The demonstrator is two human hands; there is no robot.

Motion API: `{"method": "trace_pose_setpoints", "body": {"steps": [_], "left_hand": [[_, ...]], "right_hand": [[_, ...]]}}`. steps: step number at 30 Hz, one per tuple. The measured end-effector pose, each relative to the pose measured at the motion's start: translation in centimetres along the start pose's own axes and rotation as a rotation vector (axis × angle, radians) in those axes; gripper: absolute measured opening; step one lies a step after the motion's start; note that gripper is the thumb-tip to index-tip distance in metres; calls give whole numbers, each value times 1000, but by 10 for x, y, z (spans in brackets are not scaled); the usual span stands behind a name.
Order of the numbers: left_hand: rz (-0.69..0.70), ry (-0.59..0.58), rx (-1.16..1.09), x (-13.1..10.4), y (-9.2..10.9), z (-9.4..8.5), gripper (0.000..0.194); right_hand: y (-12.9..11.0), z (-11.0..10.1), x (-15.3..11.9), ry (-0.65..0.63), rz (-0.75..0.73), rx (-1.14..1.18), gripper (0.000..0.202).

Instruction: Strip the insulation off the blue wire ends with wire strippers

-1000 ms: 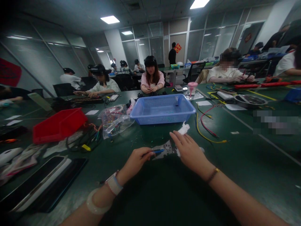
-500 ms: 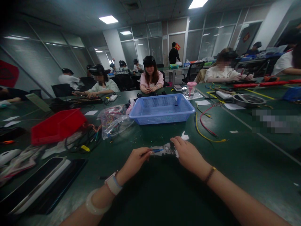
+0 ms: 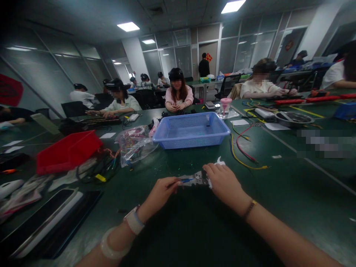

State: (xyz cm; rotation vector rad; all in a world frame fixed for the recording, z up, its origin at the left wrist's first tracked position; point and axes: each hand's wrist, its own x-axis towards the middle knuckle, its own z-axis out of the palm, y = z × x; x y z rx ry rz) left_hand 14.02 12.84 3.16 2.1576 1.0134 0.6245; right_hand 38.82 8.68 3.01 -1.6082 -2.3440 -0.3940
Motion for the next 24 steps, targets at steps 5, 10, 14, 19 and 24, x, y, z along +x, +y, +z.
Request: {"method": "trace_pose_setpoints", "body": {"steps": [5, 10, 14, 19, 24], "left_hand": [[14, -26, -16, -1, 0, 0, 29], [22, -25, 0, -2, 1, 1, 32], [16, -24, -10, -2, 2, 1, 32], [0, -28, -15, -2, 3, 1, 29], [19, -23, 12, -2, 4, 1, 30]], "right_hand": [[-3, -8, 0, 44, 27, -91, 36], [-5, -7, -2, 148, 54, -138, 39], [-4, -3, -2, 224, 31, -115, 37], [3, 2, 1, 134, -65, -50, 40], [3, 0, 0, 107, -35, -34, 40]]}}
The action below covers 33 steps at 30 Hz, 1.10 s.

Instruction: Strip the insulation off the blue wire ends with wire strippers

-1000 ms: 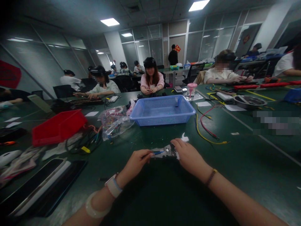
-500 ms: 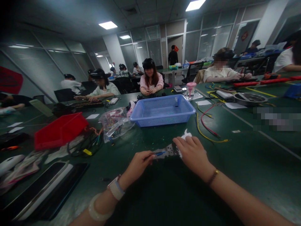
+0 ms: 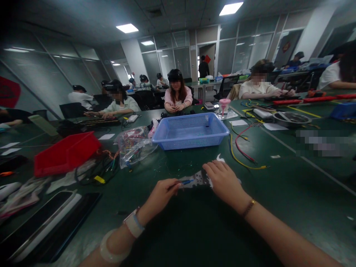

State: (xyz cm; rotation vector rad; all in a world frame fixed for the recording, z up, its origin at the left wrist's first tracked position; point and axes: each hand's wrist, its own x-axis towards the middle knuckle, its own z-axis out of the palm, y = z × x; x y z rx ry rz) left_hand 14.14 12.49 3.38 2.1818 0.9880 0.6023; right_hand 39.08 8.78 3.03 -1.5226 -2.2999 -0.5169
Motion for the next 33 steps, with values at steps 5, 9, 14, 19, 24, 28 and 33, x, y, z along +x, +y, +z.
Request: {"method": "trace_pose_setpoints", "body": {"steps": [5, 9, 14, 19, 24, 28, 33], "left_hand": [[20, 0, 16, 0, 1, 0, 32], [35, 14, 18, -1, 1, 0, 32], [41, 18, 9, -2, 0, 1, 30], [14, 2, -6, -2, -1, -1, 31], [2, -14, -44, -2, 1, -1, 31], [-41, -53, -115, -2, 3, 0, 31], [-100, -122, -275, 1, 4, -3, 36]], "right_hand": [[-2, -4, 0, -15, 28, -15, 42], [0, -1, -1, -59, 29, 38, 40], [2, 1, -1, -63, 15, 71, 43], [0, 0, 0, -57, 30, 115, 48], [0, 0, 1, -83, 58, 138, 40], [2, -3, 3, -92, 70, 102, 32], [3, -9, 4, -99, 78, 41, 23]]}}
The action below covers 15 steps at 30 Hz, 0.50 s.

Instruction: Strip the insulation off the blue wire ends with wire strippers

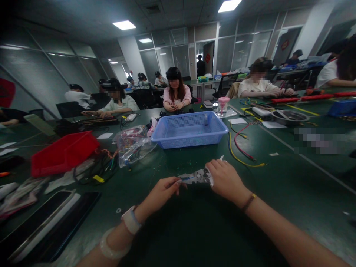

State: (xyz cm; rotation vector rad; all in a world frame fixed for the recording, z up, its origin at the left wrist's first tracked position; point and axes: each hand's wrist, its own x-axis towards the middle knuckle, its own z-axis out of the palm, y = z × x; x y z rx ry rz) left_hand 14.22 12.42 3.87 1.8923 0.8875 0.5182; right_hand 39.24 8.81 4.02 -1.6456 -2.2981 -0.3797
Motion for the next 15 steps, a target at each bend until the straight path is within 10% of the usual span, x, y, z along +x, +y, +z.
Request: {"method": "trace_pose_setpoints", "body": {"steps": [15], "left_hand": [[-88, -99, -113, 1, 5, -3, 36]], "right_hand": [[0, 3, -2, -75, 26, 56, 15]]}}
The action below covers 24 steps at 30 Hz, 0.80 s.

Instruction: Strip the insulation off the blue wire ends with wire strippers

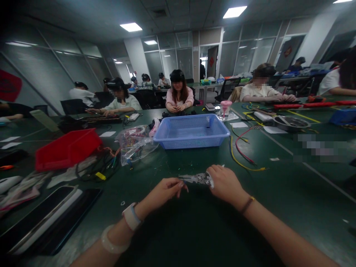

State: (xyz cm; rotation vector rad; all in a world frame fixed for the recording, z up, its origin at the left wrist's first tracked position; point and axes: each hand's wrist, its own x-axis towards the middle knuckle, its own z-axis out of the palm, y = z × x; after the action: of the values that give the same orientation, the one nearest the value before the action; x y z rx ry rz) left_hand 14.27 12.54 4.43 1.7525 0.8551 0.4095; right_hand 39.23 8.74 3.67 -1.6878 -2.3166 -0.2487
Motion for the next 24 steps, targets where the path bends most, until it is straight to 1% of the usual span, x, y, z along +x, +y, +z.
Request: {"method": "trace_pose_setpoints", "body": {"steps": [6, 9, 15, 21, 24], "left_hand": [[-3, -29, -25, 1, -4, -3, 36], [3, -29, -46, 0, -2, -2, 35], [37, 42, -27, -2, 4, 0, 33], [12, 20, -23, -2, 3, 2, 32], [2, 27, -26, -2, 4, 3, 31]], "right_hand": [[-5, 0, 0, -59, 38, 27, 11], [-5, 2, 0, -50, 44, 42, 14], [-2, 6, 0, 82, -22, -8, 21], [0, 4, -4, 253, -18, -133, 27], [3, 6, -4, 275, -41, -120, 27]]}}
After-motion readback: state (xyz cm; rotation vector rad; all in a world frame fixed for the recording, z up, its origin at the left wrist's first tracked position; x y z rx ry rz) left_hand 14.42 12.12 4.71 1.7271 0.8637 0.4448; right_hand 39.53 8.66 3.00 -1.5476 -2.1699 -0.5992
